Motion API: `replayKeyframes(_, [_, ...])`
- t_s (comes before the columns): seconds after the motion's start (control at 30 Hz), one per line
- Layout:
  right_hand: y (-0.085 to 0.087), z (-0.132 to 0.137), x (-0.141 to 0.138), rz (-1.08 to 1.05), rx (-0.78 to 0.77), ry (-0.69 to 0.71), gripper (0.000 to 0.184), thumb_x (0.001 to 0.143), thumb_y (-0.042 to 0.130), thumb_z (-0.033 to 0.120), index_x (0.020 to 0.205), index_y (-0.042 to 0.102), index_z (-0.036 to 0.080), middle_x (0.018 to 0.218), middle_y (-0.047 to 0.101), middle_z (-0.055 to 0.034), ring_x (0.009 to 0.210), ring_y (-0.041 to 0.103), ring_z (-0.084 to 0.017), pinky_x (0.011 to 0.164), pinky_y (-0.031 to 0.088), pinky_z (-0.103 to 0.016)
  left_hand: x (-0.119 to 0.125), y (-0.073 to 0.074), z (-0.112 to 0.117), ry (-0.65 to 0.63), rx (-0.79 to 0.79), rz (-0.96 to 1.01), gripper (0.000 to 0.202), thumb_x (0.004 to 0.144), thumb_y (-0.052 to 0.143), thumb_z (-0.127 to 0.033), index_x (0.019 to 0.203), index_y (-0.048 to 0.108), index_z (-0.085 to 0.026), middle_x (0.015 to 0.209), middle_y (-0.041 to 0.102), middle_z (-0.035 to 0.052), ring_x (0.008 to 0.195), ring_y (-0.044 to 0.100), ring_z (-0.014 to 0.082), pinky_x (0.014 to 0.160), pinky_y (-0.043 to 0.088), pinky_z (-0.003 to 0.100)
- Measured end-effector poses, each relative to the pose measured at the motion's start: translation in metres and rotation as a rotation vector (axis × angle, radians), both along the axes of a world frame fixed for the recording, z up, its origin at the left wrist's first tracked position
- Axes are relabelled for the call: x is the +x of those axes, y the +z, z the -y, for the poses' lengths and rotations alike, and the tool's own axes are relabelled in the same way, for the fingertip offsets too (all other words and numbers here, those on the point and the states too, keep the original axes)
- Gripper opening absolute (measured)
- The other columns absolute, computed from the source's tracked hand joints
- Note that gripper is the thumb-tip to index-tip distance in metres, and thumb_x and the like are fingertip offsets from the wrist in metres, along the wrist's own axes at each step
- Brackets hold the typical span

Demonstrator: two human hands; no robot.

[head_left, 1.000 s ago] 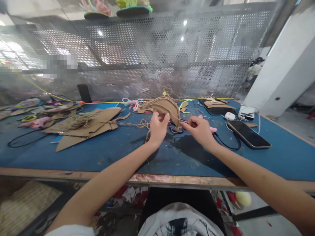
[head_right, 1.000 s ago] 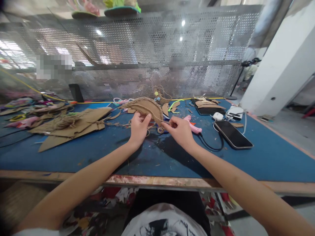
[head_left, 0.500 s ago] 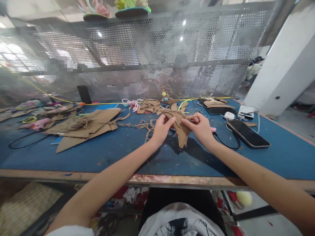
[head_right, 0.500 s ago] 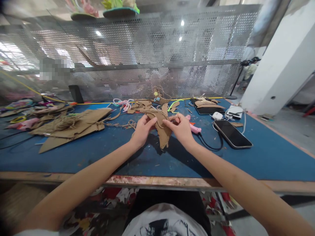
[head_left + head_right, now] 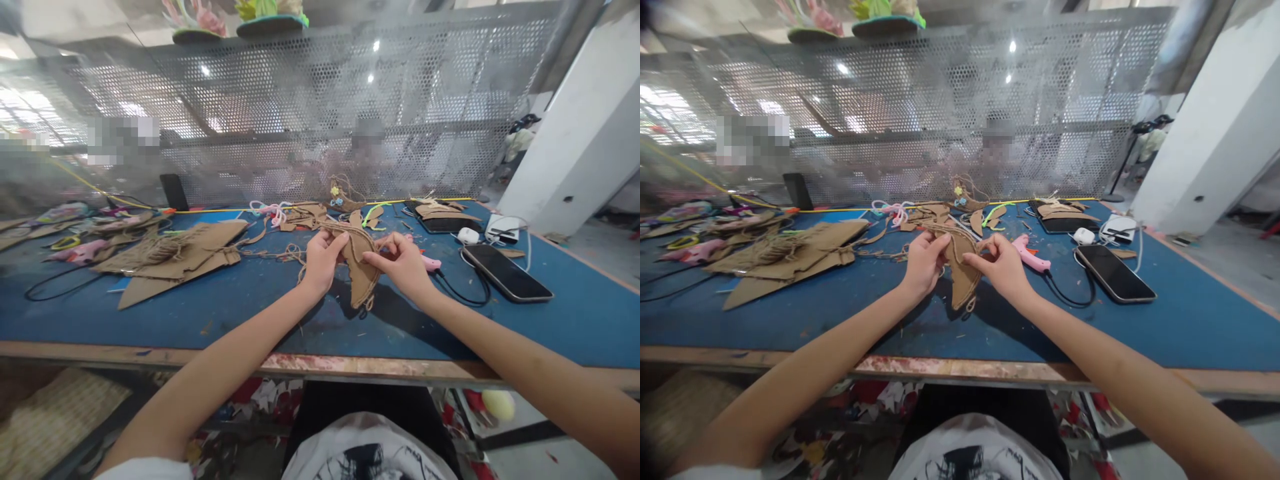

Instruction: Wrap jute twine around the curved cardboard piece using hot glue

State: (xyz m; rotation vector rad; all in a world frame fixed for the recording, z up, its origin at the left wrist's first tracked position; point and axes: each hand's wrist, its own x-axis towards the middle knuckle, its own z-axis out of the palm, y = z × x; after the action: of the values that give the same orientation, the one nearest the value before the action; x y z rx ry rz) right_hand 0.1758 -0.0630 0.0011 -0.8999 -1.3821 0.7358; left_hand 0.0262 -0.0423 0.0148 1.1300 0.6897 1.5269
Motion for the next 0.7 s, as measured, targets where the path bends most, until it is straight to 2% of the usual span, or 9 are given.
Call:
replayKeyframes(0.1, [-0.0006, 0.0017, -0.0026, -0.008, -0.010, 0.050, 0.052, 0.060, 0.079, 0.040, 0.064, 0.030, 0.024, 0.069, 0.054, 0.0029, 0.064, 0.046, -0.014, 0.058, 0.037, -0.028, -0.0002, -0.0011, -0.0007, 0.021, 0.016, -0.001, 0.030, 0.060, 0.078, -0.031, 0.083, 0.065, -0.015, 0.068, 0.068, -0.0024, 0.057, 0.060, 0.0102, 0.055, 0.048, 0.021])
replayKeyframes(0.27, [-0.0017, 0.0029, -0.0029, 0.031, 0.018, 0.055, 0.050, 0.062, 0.079, 0.037, 0.065, 0.030, 0.024, 0.064, 0.045, 0.0053, 0.059, 0.039, -0.012, 0.055, 0.033, -0.027, -0.0002, -0.0022, -0.0009, 0.035, 0.047, -0.006, 0.028, 0.062, 0.076, -0.030, 0.085, 0.067, -0.016, 0.071, 0.069, -0.0020, 0.061, 0.062, 0.0114, 0.059, 0.050, 0.022])
replayKeyframes(0.43, [-0.0021, 0.0068, -0.0029, 0.172, 0.042, 0.031, 0.052, 0.060, 0.080, 0.039, 0.068, 0.030, 0.025, 0.060, 0.034, 0.0087, 0.053, 0.031, -0.010, 0.049, 0.028, -0.025, -0.0002, -0.0012, 0.0007, 0.052, 0.037, -0.003, 0.029, 0.061, 0.076, -0.030, 0.084, 0.066, -0.016, 0.072, 0.069, -0.0013, 0.062, 0.062, 0.0116, 0.059, 0.050, 0.022])
replayKeyframes(0.57, [-0.0038, 0.0085, -0.0026, 0.315, 0.120, -0.049, 0.049, 0.061, 0.080, 0.036, 0.073, 0.034, 0.025, 0.061, 0.036, 0.0088, 0.053, 0.035, -0.010, 0.048, 0.031, -0.025, 0.0006, 0.0011, 0.0031, 0.043, 0.015, 0.002, 0.031, 0.059, 0.077, -0.030, 0.085, 0.066, -0.017, 0.075, 0.069, -0.0011, 0.063, 0.063, 0.0119, 0.058, 0.052, 0.022])
replayKeyframes(0.7, [-0.0037, 0.0059, 0.0021, 0.419, 0.329, -0.165, 0.041, 0.069, 0.074, 0.032, 0.077, 0.035, 0.025, 0.074, 0.051, 0.0018, 0.063, 0.050, -0.015, 0.055, 0.042, -0.028, 0.0013, 0.0016, 0.0042, 0.035, 0.006, -0.003, 0.031, 0.059, 0.077, -0.029, 0.085, 0.067, -0.017, 0.075, 0.070, -0.0015, 0.063, 0.063, 0.0113, 0.057, 0.052, 0.021])
